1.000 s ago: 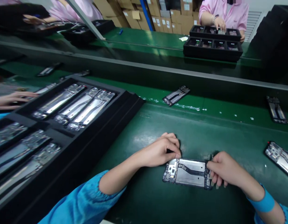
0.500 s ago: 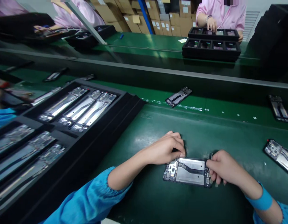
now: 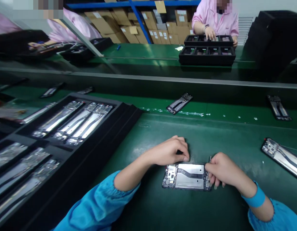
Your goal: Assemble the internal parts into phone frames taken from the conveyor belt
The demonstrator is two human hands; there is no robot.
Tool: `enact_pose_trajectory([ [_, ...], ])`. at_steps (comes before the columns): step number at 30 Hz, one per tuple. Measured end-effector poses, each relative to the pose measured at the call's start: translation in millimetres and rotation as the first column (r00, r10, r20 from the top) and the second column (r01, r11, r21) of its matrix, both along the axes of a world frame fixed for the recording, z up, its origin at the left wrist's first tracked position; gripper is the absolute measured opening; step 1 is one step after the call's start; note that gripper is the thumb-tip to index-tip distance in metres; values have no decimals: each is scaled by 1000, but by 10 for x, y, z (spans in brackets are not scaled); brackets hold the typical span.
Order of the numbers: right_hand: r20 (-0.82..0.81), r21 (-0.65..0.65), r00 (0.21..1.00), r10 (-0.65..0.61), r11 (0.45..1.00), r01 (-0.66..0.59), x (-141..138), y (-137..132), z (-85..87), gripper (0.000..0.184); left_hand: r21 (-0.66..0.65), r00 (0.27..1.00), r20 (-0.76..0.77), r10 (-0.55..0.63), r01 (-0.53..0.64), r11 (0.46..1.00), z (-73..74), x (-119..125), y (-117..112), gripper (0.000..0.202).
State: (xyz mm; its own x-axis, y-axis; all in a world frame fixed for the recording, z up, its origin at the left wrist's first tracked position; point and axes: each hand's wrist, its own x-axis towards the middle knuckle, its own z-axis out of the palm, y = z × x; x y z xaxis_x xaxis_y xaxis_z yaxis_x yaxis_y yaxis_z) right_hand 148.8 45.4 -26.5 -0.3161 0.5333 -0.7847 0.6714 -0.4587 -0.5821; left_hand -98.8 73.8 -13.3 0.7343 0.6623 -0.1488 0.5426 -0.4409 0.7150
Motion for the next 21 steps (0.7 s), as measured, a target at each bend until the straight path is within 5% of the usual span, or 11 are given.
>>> enact_pose_trajectory([
  [6,2,-21,1000,31,999,-31,-28,11,30,30,-54,999,15,43,-42,998,-5,-218,-53,11],
  [21,37,-36,999,36,999,-35,-13,8,50,28,10,1000,-8,-3,3,1000,-1,-14,-72,11],
])
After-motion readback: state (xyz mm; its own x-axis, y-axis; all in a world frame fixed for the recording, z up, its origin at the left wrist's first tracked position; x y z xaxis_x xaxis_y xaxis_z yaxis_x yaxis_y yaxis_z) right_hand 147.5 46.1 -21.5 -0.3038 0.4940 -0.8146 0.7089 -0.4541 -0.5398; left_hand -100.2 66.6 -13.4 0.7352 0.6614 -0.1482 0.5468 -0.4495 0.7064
